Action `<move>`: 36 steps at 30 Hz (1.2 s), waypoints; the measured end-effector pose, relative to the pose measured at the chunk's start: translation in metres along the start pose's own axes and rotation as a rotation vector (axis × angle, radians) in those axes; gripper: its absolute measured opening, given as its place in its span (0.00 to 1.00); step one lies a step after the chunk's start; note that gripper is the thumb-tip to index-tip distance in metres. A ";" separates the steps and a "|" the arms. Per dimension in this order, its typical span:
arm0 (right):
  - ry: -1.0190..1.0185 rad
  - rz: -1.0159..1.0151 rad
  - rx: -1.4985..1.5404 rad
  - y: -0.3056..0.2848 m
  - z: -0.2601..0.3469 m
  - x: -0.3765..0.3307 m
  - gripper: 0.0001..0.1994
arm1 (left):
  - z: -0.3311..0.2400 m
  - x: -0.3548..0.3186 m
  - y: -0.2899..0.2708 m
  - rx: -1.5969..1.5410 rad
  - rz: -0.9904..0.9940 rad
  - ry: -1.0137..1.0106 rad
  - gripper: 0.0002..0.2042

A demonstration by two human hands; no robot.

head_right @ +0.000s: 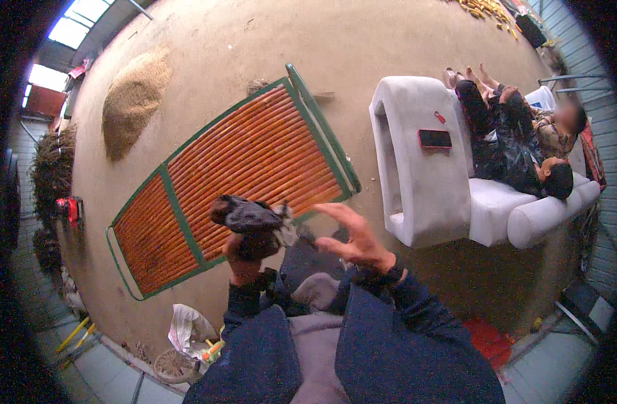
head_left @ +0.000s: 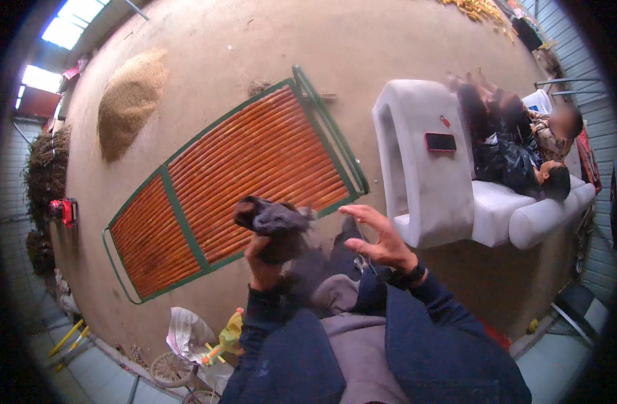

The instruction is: The person wipes a green-framed wooden slatted mat with a dark cloth, then moves to wipe a cylindrical metal heater. The person uses a cloth to clean both objects in a large indoor space.

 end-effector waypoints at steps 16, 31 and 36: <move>0.263 -0.397 0.158 -0.098 -0.056 -0.050 0.16 | -0.078 -0.104 -0.104 0.425 -0.612 0.468 0.22; 0.331 -0.402 0.158 -0.088 -0.064 -0.050 0.12 | -0.064 -0.134 -0.102 1.080 -0.638 0.479 0.16; 0.347 -0.483 0.126 -0.074 -0.060 -0.065 0.11 | -0.077 -0.112 -0.065 2.350 -0.465 0.398 0.17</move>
Point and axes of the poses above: each hand's wrist, its own x-axis towards the middle knuckle, its own y-axis out of the palm, z = x × y, the point moved 4 cm from there along x, towards the middle knuckle, and after that the axes turned 4 degrees about z, right-handed, at the moved point
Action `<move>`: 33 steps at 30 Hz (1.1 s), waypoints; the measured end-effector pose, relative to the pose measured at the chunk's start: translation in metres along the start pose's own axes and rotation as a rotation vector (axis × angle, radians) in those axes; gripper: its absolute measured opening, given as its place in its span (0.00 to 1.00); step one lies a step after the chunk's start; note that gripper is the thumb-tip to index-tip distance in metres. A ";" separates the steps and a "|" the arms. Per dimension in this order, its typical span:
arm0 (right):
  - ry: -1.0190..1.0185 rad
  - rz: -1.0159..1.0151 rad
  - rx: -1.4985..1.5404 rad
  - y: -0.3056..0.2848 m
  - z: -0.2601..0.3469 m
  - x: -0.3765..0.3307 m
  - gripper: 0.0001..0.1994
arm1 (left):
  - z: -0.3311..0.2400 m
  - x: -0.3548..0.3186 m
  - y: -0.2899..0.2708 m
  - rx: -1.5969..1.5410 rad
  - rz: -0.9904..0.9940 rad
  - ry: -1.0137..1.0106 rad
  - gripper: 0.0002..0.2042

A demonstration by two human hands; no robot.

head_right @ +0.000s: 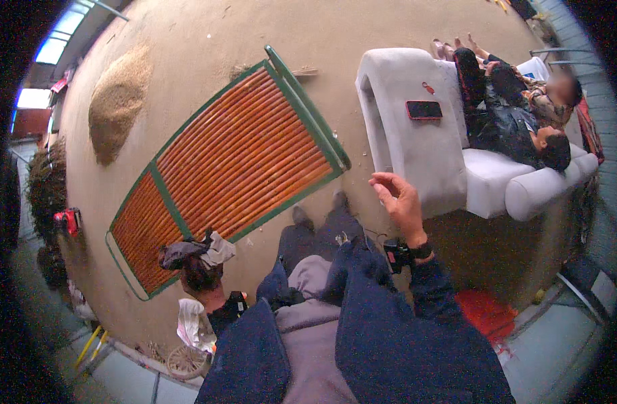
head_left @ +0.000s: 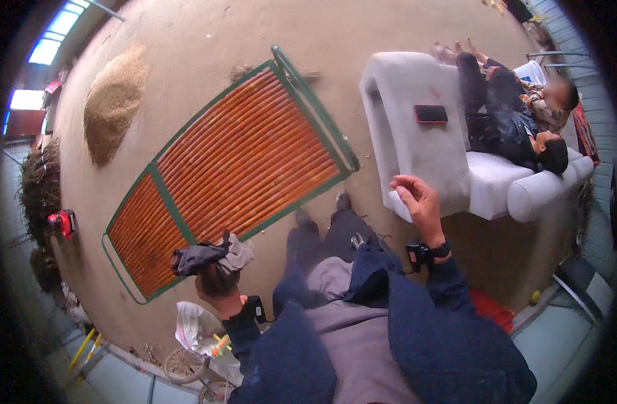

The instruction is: The person wipes a green-framed wooden slatted mat with a dark cloth, then moves to wipe a cylindrical metal heater. The person uses a cloth to clean both objects in a large indoor space.

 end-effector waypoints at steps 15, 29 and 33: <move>0.089 -0.167 -0.083 0.082 -0.016 -0.083 0.11 | 0.129 -0.007 0.093 -1.388 0.059 -0.270 0.27; 0.042 -0.268 -0.103 0.115 -0.012 -0.116 0.10 | 0.143 0.017 0.117 -1.107 0.210 -0.260 0.32; -0.053 -0.237 -0.241 0.115 -0.012 -0.112 0.11 | 0.134 0.015 0.119 -1.214 0.240 -0.370 0.32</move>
Point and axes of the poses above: each hand's wrist, its own x-axis towards the middle knuckle, its own y-axis out of the palm, z = x × y, the point moved 4 cm from there along x, towards the middle knuckle, and after that the axes turned 4 degrees about z, right-handed, at the moved point
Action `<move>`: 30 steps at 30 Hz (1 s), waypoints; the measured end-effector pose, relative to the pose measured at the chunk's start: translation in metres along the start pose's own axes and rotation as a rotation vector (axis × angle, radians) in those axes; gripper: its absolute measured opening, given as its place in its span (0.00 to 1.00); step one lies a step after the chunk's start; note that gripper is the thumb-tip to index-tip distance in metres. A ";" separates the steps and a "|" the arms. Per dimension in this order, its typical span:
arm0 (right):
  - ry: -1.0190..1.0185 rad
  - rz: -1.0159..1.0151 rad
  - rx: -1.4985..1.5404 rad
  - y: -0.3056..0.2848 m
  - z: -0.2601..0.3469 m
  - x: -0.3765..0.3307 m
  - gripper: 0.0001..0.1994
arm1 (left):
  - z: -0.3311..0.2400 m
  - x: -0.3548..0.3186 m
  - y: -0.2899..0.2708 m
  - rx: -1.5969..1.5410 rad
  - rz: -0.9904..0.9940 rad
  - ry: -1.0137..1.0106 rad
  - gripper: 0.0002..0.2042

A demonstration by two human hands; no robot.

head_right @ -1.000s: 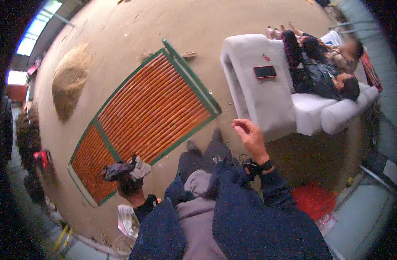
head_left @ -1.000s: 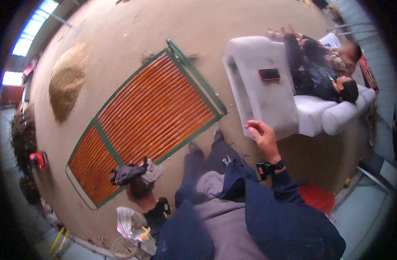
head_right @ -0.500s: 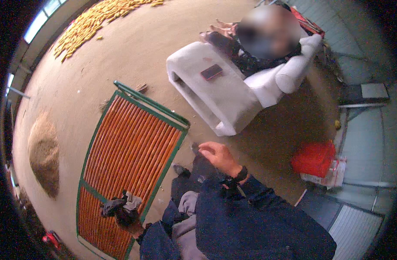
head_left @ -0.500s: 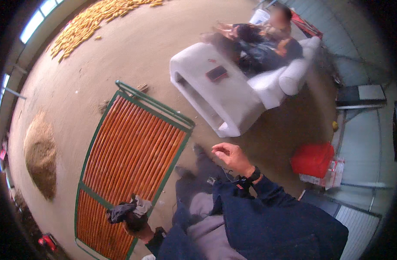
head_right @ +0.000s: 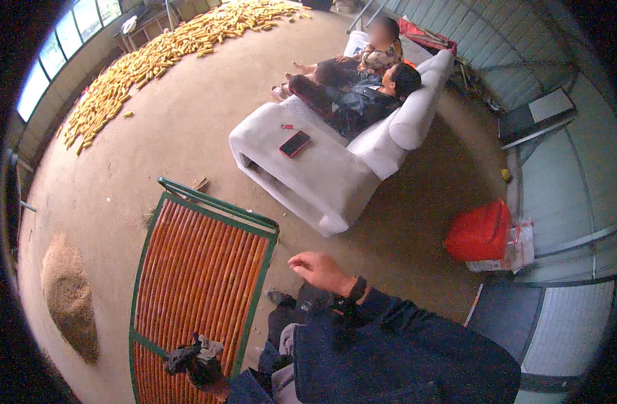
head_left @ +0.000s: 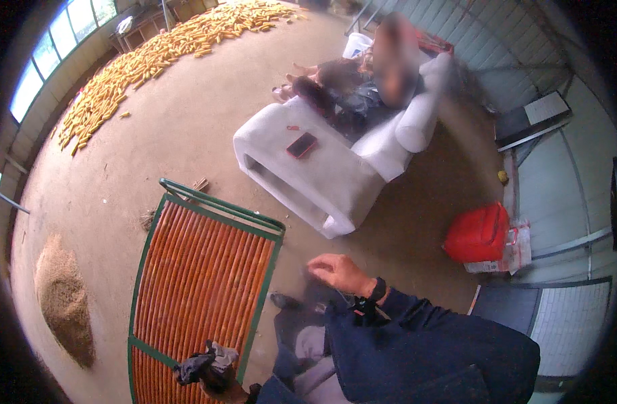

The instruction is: The person wipes a green-framed wooden slatted mat with a dark cloth, then moves to wipe a cylindrical metal heater. The person uses a cloth to clean both objects in a large indoor space.

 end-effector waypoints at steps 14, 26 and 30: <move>-0.081 0.040 -0.042 -0.030 -0.004 0.012 0.11 | -0.019 -0.025 0.034 -0.112 -0.097 -0.069 0.30; -0.065 0.065 -0.010 -0.083 -0.022 0.021 0.13 | -0.064 -0.005 0.159 -0.139 -0.005 -0.130 0.29; -0.090 0.060 -0.027 -0.100 -0.028 0.025 0.14 | -0.077 0.000 0.197 -0.142 0.046 -0.135 0.28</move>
Point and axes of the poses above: each hand's wrist, its own x-axis towards the middle knuckle, its own y-axis out of the palm, z = x × y, the point moved 4 cm from there along x, towards the middle knuckle, and after that the axes turned 4 degrees about z, right-handed, at the moved point
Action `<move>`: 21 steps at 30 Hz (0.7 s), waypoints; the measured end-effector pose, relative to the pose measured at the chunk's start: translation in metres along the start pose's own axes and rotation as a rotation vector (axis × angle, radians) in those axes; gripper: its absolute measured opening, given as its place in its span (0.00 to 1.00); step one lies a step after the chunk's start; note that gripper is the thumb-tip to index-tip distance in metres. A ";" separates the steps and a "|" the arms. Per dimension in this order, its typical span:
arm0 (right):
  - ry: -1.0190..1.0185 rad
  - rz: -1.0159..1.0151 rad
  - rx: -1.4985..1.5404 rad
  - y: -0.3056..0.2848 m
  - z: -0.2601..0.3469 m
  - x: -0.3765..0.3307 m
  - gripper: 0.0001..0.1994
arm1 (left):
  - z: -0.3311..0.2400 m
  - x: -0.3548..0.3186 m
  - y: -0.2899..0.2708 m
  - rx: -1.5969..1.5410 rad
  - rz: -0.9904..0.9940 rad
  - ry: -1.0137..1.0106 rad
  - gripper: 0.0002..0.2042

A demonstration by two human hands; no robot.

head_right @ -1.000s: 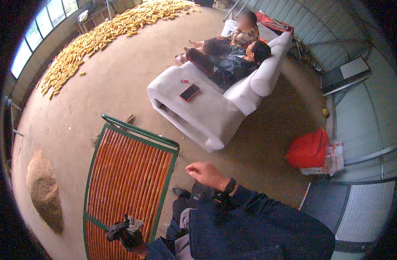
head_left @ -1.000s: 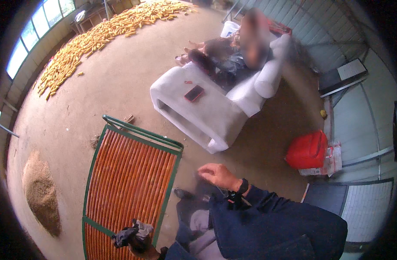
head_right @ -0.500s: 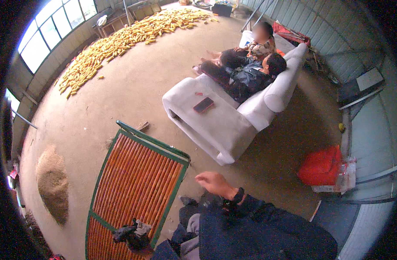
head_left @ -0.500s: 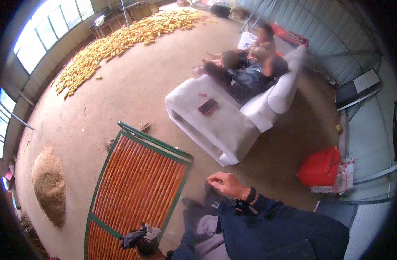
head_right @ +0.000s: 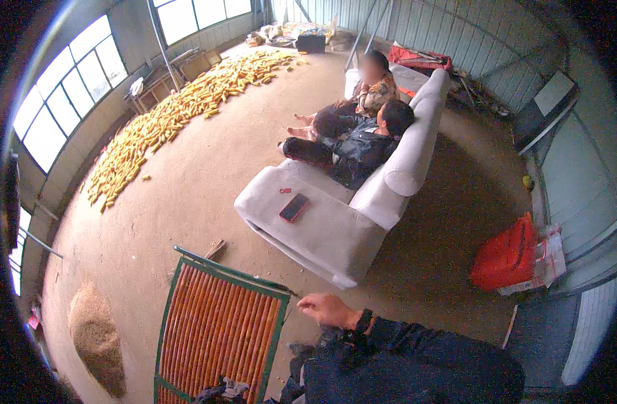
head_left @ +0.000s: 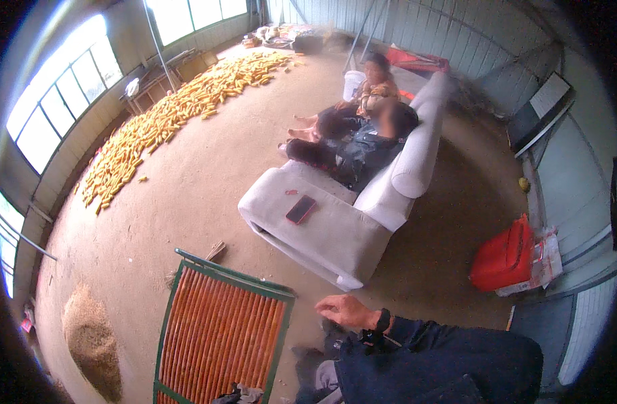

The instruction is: The person wipes a green-framed wooden slatted mat with a dark cloth, then moves to wipe a cylindrical metal heater. The person uses a cloth to clean both objects in a large indoor space.

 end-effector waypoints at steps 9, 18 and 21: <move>-0.019 0.098 0.002 -0.021 -0.019 0.012 0.13 | -0.010 0.006 0.053 0.018 0.059 -0.019 0.27; -0.012 0.101 0.040 -0.032 -0.028 0.016 0.13 | -0.011 0.002 0.066 0.014 0.053 -0.035 0.27; -0.009 0.076 0.080 -0.033 -0.028 0.017 0.14 | -0.012 -0.001 0.066 0.007 0.047 -0.035 0.27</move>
Point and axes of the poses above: each hand's wrist, its own x-axis towards the middle knuckle, its own y-axis out of the palm, z = x × y, the point moved 4 cm from there along x, towards the middle knuckle, and after that the axes turned 4 degrees about z, right-handed, at the moved point
